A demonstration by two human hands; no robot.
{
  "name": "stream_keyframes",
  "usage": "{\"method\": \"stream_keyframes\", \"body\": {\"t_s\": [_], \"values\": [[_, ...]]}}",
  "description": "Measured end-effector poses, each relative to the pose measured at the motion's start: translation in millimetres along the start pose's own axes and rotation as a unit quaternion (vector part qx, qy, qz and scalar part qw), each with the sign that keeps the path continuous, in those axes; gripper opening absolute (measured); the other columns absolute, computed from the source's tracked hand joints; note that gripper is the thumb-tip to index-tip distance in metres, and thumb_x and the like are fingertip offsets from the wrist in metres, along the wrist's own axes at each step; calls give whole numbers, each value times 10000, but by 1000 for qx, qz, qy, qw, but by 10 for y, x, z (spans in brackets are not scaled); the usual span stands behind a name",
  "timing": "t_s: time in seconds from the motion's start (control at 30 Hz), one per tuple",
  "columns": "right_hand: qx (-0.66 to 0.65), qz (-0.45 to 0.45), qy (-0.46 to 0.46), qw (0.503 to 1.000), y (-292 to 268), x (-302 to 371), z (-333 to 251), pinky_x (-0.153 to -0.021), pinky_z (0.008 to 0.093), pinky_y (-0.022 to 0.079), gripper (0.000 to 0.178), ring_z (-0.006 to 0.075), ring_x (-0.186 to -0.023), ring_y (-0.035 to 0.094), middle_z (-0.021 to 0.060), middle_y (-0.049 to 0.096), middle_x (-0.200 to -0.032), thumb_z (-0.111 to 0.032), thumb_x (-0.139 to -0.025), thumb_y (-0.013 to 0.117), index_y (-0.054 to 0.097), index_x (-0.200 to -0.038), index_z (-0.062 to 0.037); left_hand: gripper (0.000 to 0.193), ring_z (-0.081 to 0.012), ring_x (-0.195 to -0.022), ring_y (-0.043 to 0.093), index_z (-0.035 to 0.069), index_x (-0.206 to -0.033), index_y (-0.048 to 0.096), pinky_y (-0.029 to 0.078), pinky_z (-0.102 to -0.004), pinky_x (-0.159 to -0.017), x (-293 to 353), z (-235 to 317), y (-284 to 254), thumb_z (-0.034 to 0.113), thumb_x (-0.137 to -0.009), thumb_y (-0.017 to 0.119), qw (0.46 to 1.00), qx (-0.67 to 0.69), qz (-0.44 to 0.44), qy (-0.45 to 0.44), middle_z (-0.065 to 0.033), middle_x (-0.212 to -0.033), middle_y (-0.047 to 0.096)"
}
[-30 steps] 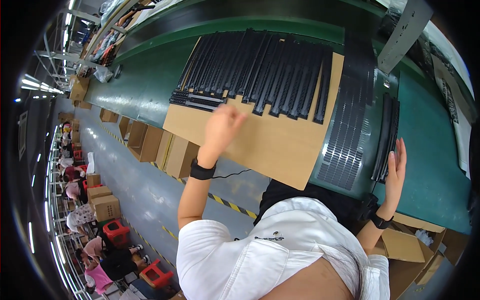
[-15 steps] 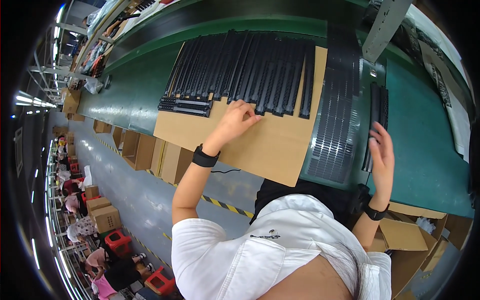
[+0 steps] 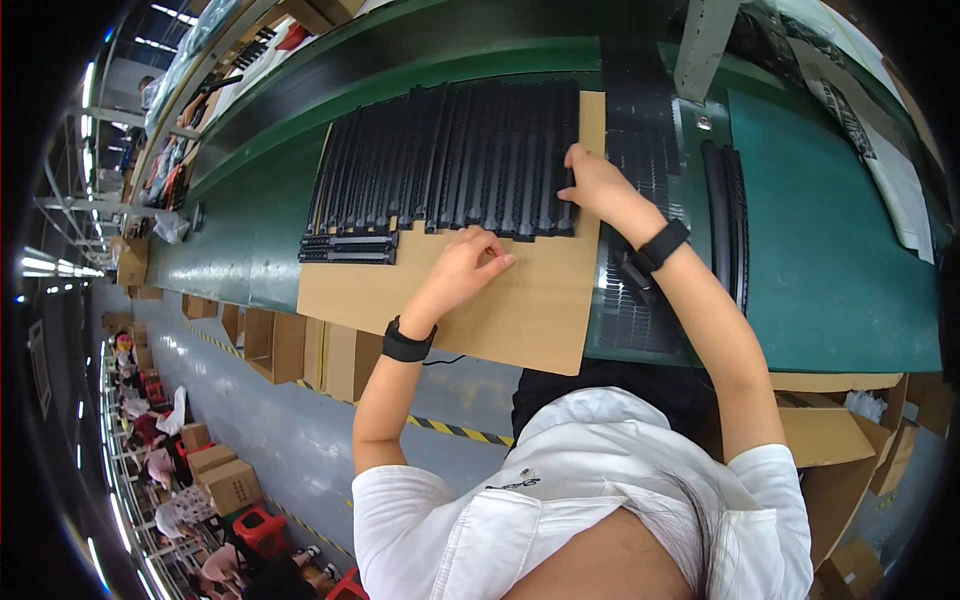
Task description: The person picks up a wiper blade and a small plastic component, fits the component onto the blade by hand, and places the assembled blade onto a cardboard sheet. They then pick up a strip of film and place it onto the cardboard before repeating the assembly process.
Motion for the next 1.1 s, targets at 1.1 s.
{"method": "stream_keyframes", "body": {"t_s": [1.1], "values": [[25,80,219,972,-1004,1327,2503,-456,290,370,375,164,-483,454,89,457,-532,-320,-728,614,444,-626,-2,323,-243,-752,550,36,-869,498,447,-322,-588,-1462,1973,1961,257,-675,632,886,-160,-145,411,-122,-842,510]]}}
Point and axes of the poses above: each hand's wrist, its own x-axis away from the middle knuckle, its own y-axis out of the palm, z = x × y, the point moved 2 cm from there along -x, towards the middle knuckle
